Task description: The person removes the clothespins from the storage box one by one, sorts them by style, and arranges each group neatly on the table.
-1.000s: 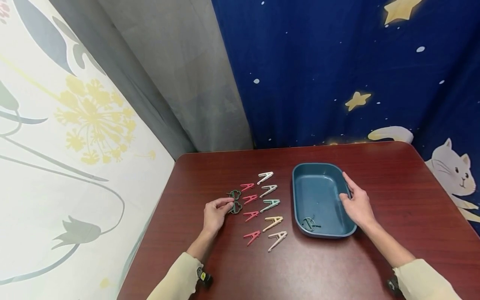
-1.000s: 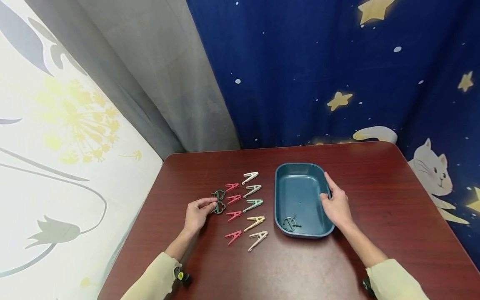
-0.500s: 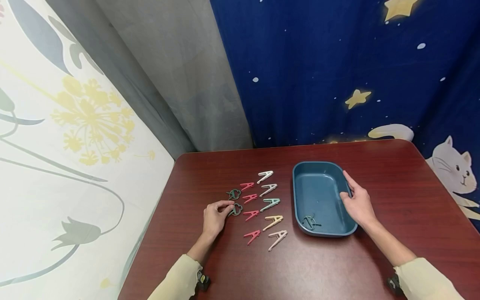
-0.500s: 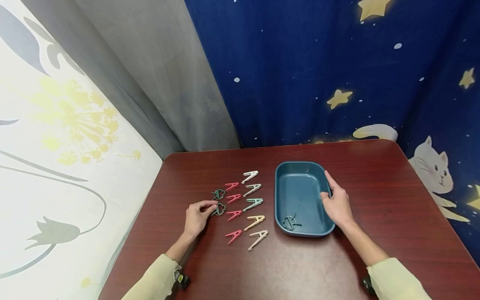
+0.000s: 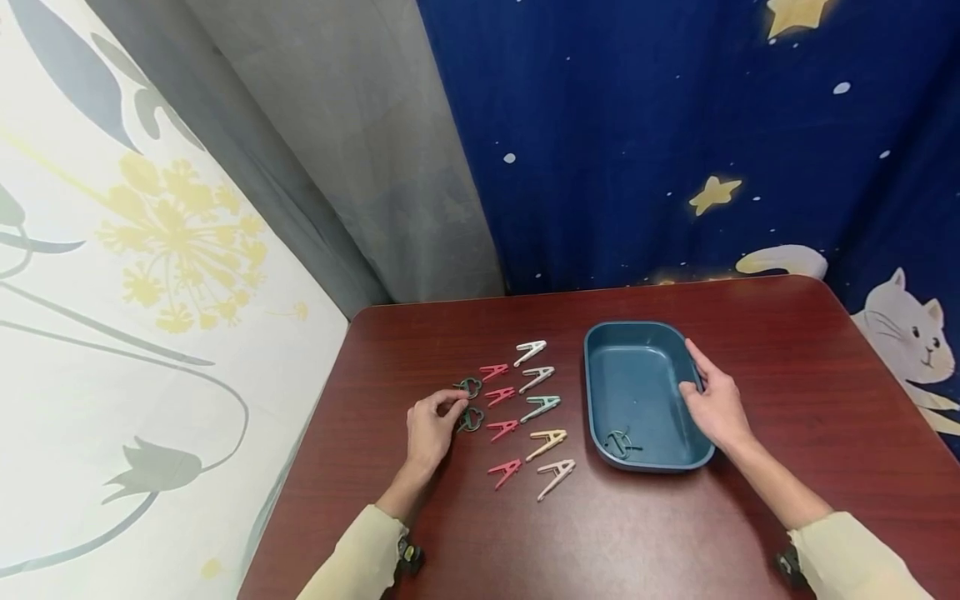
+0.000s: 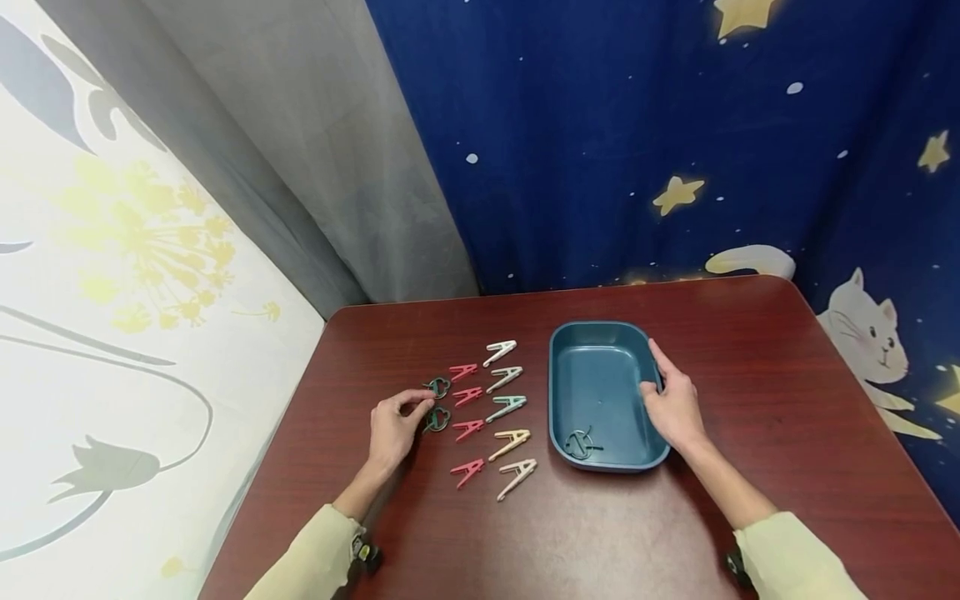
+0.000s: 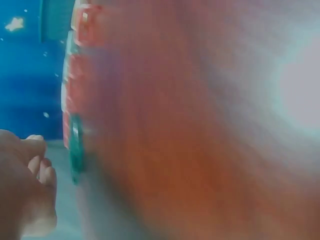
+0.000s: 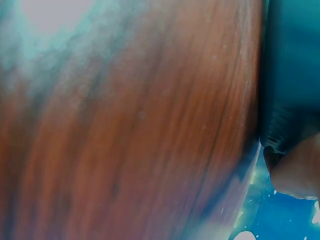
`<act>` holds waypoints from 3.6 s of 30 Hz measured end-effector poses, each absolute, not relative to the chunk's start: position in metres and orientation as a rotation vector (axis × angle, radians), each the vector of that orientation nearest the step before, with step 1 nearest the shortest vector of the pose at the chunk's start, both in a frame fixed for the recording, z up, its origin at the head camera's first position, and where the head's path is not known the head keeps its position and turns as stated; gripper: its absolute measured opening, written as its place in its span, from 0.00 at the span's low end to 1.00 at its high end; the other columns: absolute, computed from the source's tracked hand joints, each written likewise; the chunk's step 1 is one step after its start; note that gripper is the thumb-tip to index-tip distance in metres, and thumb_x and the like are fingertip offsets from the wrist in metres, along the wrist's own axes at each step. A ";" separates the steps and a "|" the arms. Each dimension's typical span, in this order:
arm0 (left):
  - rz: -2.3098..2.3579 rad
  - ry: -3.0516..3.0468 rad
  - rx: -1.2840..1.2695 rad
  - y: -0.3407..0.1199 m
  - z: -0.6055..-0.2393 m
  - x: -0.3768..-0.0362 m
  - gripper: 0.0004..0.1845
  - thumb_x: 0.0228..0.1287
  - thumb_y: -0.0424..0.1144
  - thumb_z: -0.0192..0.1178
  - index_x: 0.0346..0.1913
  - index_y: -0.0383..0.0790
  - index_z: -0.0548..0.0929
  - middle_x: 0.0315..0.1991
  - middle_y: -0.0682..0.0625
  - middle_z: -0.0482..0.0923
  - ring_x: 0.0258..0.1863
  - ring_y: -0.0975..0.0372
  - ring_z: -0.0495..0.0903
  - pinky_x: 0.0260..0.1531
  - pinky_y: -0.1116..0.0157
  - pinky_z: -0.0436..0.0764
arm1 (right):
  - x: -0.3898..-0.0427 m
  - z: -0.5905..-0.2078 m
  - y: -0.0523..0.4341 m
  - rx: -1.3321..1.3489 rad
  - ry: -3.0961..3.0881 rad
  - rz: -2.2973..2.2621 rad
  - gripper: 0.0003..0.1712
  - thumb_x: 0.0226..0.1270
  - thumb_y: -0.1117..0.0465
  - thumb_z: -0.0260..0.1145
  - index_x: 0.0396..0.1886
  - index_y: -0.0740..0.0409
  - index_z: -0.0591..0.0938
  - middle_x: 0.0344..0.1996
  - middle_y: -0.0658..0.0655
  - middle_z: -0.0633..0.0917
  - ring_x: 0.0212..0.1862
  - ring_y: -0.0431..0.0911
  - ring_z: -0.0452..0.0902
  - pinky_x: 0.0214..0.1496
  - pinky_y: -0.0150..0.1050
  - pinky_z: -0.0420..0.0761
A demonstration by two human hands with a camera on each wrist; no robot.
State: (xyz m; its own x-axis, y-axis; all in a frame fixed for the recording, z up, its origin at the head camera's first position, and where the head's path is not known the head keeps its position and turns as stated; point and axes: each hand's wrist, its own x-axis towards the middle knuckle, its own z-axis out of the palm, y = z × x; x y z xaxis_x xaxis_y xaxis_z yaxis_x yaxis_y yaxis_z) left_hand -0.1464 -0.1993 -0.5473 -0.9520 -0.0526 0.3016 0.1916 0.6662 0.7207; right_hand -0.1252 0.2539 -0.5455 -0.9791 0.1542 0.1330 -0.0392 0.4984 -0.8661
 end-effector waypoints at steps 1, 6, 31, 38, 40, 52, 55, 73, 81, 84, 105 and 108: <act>-1.176 -2.560 -0.149 -0.194 -0.544 -0.148 0.04 0.67 0.38 0.75 0.42 0.50 0.95 0.36 0.60 0.91 0.32 0.67 0.86 0.32 0.65 0.81 | -0.125 -0.545 0.254 -0.100 -2.550 1.479 0.44 0.72 0.73 0.57 0.86 0.51 0.60 0.74 0.73 0.70 0.20 0.40 0.62 0.23 0.34 0.67; -1.228 -2.431 -0.415 -0.153 -0.524 -0.158 0.06 0.69 0.33 0.73 0.46 0.45 0.94 0.42 0.56 0.92 0.41 0.65 0.89 0.39 0.55 0.87 | -0.125 -0.546 0.253 -0.102 -2.565 1.480 0.44 0.72 0.73 0.57 0.86 0.51 0.59 0.73 0.74 0.71 0.18 0.40 0.60 0.22 0.35 0.67; -2.262 -2.889 -0.853 0.044 -0.497 -0.188 0.29 0.68 0.27 0.71 0.70 0.24 0.75 0.65 0.32 0.80 0.61 0.52 0.85 0.53 0.70 0.83 | -0.124 -0.544 0.251 -0.074 -2.562 1.398 0.44 0.70 0.75 0.59 0.85 0.58 0.61 0.74 0.73 0.70 0.50 0.60 0.78 0.36 0.25 0.70; -1.987 -3.237 -0.930 0.051 -0.495 -0.191 0.23 0.62 0.23 0.74 0.59 0.22 0.79 0.50 0.38 0.86 0.41 0.67 0.84 0.46 0.74 0.82 | -0.124 -0.543 0.249 -0.074 -2.559 1.384 0.44 0.68 0.74 0.59 0.84 0.58 0.63 0.74 0.72 0.71 0.49 0.59 0.77 0.40 0.24 0.67; -1.812 -3.336 -1.014 0.050 -0.494 -0.191 0.21 0.61 0.23 0.75 0.56 0.23 0.80 0.45 0.41 0.86 0.38 0.69 0.82 0.43 0.76 0.81 | -0.124 -0.543 0.248 -0.070 -2.558 1.376 0.44 0.68 0.75 0.59 0.84 0.57 0.63 0.74 0.71 0.71 0.51 0.58 0.76 0.42 0.25 0.66; -0.922 -3.512 -1.385 0.053 -0.492 -0.183 0.18 0.57 0.31 0.81 0.48 0.36 0.86 0.35 0.54 0.83 0.34 0.71 0.77 0.38 0.79 0.75 | -0.121 -0.544 0.248 -0.049 -2.572 1.372 0.45 0.68 0.75 0.59 0.85 0.57 0.62 0.68 0.76 0.76 0.21 0.44 0.63 0.33 0.34 0.70; -0.660 -3.487 -1.492 0.054 -0.493 -0.181 0.18 0.56 0.35 0.83 0.47 0.42 0.87 0.37 0.56 0.83 0.36 0.72 0.77 0.39 0.80 0.74 | -0.122 -0.544 0.248 -0.042 -2.570 1.377 0.45 0.68 0.75 0.59 0.85 0.57 0.62 0.69 0.75 0.75 0.20 0.43 0.62 0.31 0.34 0.69; -0.085 -3.315 -1.662 0.055 -0.496 -0.172 0.17 0.57 0.46 0.83 0.44 0.54 0.85 0.40 0.65 0.79 0.41 0.75 0.76 0.42 0.80 0.72 | -0.122 -0.542 0.247 -0.028 -2.550 1.407 0.45 0.68 0.75 0.58 0.85 0.56 0.62 0.69 0.75 0.75 0.17 0.39 0.58 0.25 0.34 0.67; -0.641 -3.306 -1.824 0.050 -0.500 -0.177 0.19 0.63 0.37 0.78 0.56 0.44 0.88 0.40 0.62 0.88 0.40 0.78 0.81 0.43 0.81 0.75 | -0.122 -0.544 0.248 -0.035 -2.566 1.379 0.45 0.68 0.75 0.58 0.85 0.55 0.61 0.70 0.75 0.74 0.18 0.41 0.60 0.27 0.34 0.67; -0.972 -3.282 -1.883 0.047 -0.501 -0.180 0.20 0.66 0.32 0.75 0.60 0.37 0.87 0.44 0.56 0.91 0.41 0.78 0.84 0.46 0.80 0.78 | -0.122 -0.545 0.247 -0.032 -2.565 1.361 0.45 0.67 0.75 0.59 0.85 0.56 0.62 0.70 0.75 0.74 0.22 0.44 0.66 0.29 0.33 0.67; -1.859 -2.821 -1.740 0.032 -0.508 -0.189 0.18 0.66 0.24 0.70 0.59 0.30 0.87 0.45 0.48 0.86 0.40 0.70 0.84 0.49 0.69 0.85 | -0.121 -0.541 0.246 -0.059 -2.616 1.333 0.44 0.70 0.74 0.60 0.85 0.57 0.61 0.73 0.72 0.72 0.26 0.48 0.70 0.37 0.32 0.68; -1.978 -2.809 -1.645 0.032 -0.508 -0.188 0.20 0.66 0.21 0.69 0.60 0.28 0.85 0.48 0.44 0.87 0.42 0.70 0.84 0.49 0.69 0.85 | -0.121 -0.541 0.246 -0.055 -2.613 1.329 0.44 0.70 0.74 0.60 0.85 0.57 0.62 0.73 0.71 0.72 0.34 0.52 0.75 0.39 0.31 0.67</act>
